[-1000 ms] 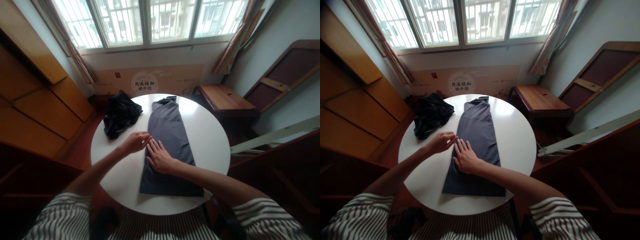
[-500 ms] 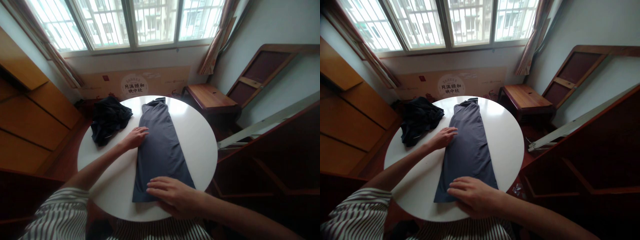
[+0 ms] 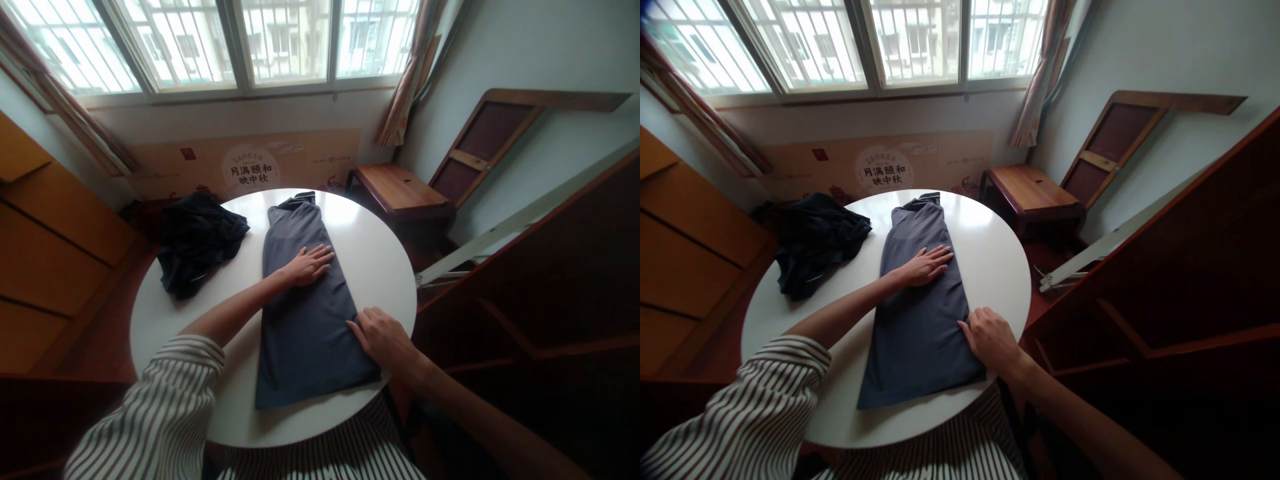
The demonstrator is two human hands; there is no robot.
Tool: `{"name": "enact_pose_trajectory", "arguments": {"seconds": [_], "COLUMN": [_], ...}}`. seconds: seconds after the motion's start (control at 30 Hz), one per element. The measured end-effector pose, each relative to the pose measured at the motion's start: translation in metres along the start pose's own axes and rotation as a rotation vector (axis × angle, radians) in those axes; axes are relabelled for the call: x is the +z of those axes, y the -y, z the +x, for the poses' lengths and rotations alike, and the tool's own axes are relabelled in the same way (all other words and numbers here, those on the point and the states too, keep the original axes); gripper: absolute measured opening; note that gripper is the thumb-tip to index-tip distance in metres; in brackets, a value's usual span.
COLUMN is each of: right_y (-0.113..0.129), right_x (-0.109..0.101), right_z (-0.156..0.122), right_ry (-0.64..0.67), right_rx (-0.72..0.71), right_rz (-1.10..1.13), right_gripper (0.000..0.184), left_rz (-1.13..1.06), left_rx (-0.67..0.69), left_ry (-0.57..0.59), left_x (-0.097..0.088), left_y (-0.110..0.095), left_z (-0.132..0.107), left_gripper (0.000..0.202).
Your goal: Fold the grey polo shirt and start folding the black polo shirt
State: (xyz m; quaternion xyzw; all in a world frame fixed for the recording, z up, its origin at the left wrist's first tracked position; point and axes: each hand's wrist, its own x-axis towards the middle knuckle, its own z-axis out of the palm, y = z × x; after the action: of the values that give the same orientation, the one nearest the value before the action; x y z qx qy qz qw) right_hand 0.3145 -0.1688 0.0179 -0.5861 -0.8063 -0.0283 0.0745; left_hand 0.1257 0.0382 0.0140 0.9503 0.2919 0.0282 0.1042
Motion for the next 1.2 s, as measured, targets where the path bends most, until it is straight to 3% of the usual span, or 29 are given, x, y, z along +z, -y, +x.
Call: {"name": "enact_pose_trajectory", "arguments": {"seconds": [0.2, 0.33, 0.53, 0.67, 0.87, 1.07, 1.2], "right_y": [0.000, 0.004, 0.013, 0.008, 0.002, 0.008, 0.001], "right_x": [0.008, -0.004, -0.026, -0.024, -0.026, -0.034, -0.048], "right_z": [-0.018, -0.028, -0.044, -0.048, -0.053, -0.056, -0.019], "right_ry": [-0.021, -0.091, 0.042, 0.084, 0.152, 0.182, 0.116], "right_rx": [-0.046, -0.031, -0.510, -0.540, -0.654, -0.678, -0.622], "right_rz": [0.071, 0.116, 0.090, -0.011, -0.011, 0.031, 0.177], "right_gripper": [0.028, 0.032, 0.028, 0.006, 0.003, 0.009, 0.028], "left_rz": [0.012, 0.012, 0.023, 0.031, 0.024, 0.024, 0.004], "left_rx": [-0.028, -0.018, -0.017, -0.021, -0.017, -0.013, -0.015], "left_ry": [0.004, 0.005, -0.004, -0.009, -0.004, -0.013, -0.026], "left_x": [0.011, 0.011, 0.012, 0.014, 0.014, 0.013, 0.014], "left_y": [0.009, 0.009, 0.009, 0.009, 0.011, 0.012, 0.006], "left_z": [0.002, 0.002, 0.002, 0.002, 0.003, 0.003, 0.002], "left_gripper": [0.054, 0.054, 0.054, 0.054, 0.054, 0.054, 0.053]}}
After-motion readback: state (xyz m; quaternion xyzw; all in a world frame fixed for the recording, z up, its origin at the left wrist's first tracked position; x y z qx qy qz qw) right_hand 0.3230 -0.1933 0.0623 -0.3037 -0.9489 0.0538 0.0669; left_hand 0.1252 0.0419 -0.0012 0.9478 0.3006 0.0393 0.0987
